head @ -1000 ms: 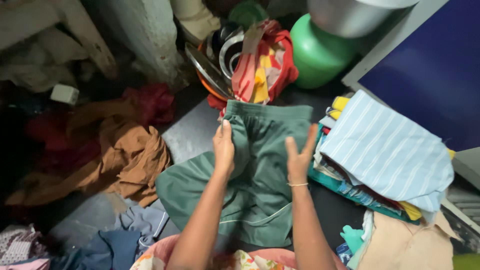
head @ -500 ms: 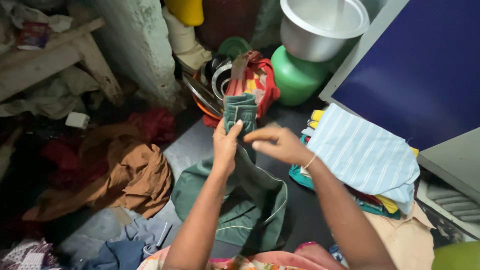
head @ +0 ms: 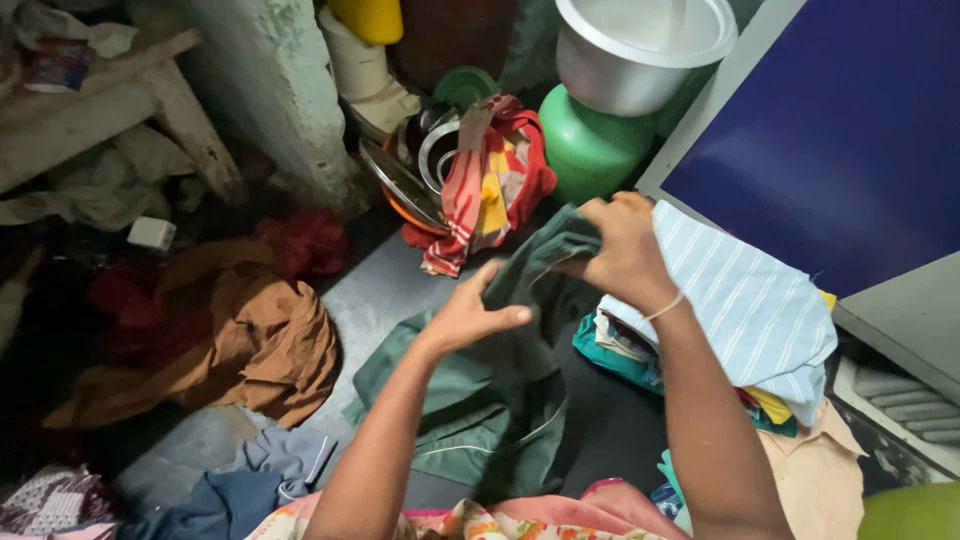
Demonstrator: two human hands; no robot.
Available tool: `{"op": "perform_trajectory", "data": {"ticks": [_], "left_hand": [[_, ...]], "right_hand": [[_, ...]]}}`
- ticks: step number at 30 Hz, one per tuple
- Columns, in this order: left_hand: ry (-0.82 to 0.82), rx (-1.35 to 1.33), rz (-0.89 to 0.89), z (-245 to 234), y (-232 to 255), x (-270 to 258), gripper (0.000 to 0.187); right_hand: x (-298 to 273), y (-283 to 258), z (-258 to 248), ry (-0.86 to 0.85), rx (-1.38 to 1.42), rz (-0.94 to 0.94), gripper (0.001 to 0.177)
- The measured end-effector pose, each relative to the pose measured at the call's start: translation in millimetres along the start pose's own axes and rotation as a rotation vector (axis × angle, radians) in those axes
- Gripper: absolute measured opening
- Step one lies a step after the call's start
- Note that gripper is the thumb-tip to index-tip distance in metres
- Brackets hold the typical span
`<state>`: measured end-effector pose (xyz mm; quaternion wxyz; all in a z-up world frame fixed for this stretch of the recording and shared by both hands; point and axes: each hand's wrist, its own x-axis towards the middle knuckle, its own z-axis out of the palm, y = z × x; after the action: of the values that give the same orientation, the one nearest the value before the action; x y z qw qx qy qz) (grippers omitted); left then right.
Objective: The person folds green shorts and a brown collared shirt by hand on the floor, smoothing each item out and then stacking them.
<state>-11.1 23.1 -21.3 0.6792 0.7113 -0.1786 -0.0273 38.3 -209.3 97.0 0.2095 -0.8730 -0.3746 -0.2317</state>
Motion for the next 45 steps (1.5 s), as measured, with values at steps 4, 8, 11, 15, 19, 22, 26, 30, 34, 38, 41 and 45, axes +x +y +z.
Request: {"op": "perform_trajectory", "data": {"ticks": [4, 8, 11, 15, 19, 22, 26, 30, 34, 38, 41, 45], "left_hand": [[-0.207, 0.087, -0.383, -19.2, -75.6, -19.3, 0.072], [-0.383, 0.398, -0.58, -31.4, -186.2, -49.2, 0.062], [-0.233, 0.533, -0.516, -60.8, -226.0, -58.8, 0.038], [0.959, 0.465, -0.01, -100.0, -177.7, -39.9, 0.042], [0.937, 0.734, 0.389, -64.9, -136.0, -44.9, 0.068], [0.252, 0.824, -0.026, -15.0, -158.1, -60.3, 0.049], [-0.062, 1.106, 0.417, 47.3, -199.4, -104.9, 0.067], [-0.181, 0.951, 0.005, 89.4, -208.5, -120.6, 0.033], [-0.006, 0.831, -0.043, 115.7, -199.2, -116.8, 0.067], [-0.009, 0.812, -0.128, 127.8, -215.0, -110.6, 0.058], [-0.098, 0.862, -0.146, 125.5, -235.3, -107.2, 0.043], [0.028, 0.893, -0.218, 66.7, -256.2, -111.0, 0.035]], "right_hand": [[0.6, 22.7, -36.1, 0.262, -0.072, 0.064, 0.048], [-11.2, 34.1, -75.9, 0.375, 0.077, 0.307, 0.036], [-18.0, 36.9, -97.5, 0.437, 0.114, 0.295, 0.041], [-18.8, 34.5, -108.2, 0.493, 0.192, 0.375, 0.042], [-15.5, 38.7, -103.1, 0.596, 0.326, 0.379, 0.043], [-15.3, 45.9, -100.2, 0.623, 0.259, 0.34, 0.041], [-15.7, 48.0, -98.4, 0.625, 0.178, 0.292, 0.041], [-18.2, 45.4, -98.2, 0.559, 0.092, 0.231, 0.037], [-19.9, 46.1, -106.3, 0.551, 0.134, 0.305, 0.041], [-26.6, 52.8, -115.4, 0.545, 0.115, 0.26, 0.041], [-35.5, 59.1, -125.5, 0.523, 0.01, 0.182, 0.04], [-57.3, 83.4, -144.5, 0.583, 0.284, 0.178, 0.035]]}}
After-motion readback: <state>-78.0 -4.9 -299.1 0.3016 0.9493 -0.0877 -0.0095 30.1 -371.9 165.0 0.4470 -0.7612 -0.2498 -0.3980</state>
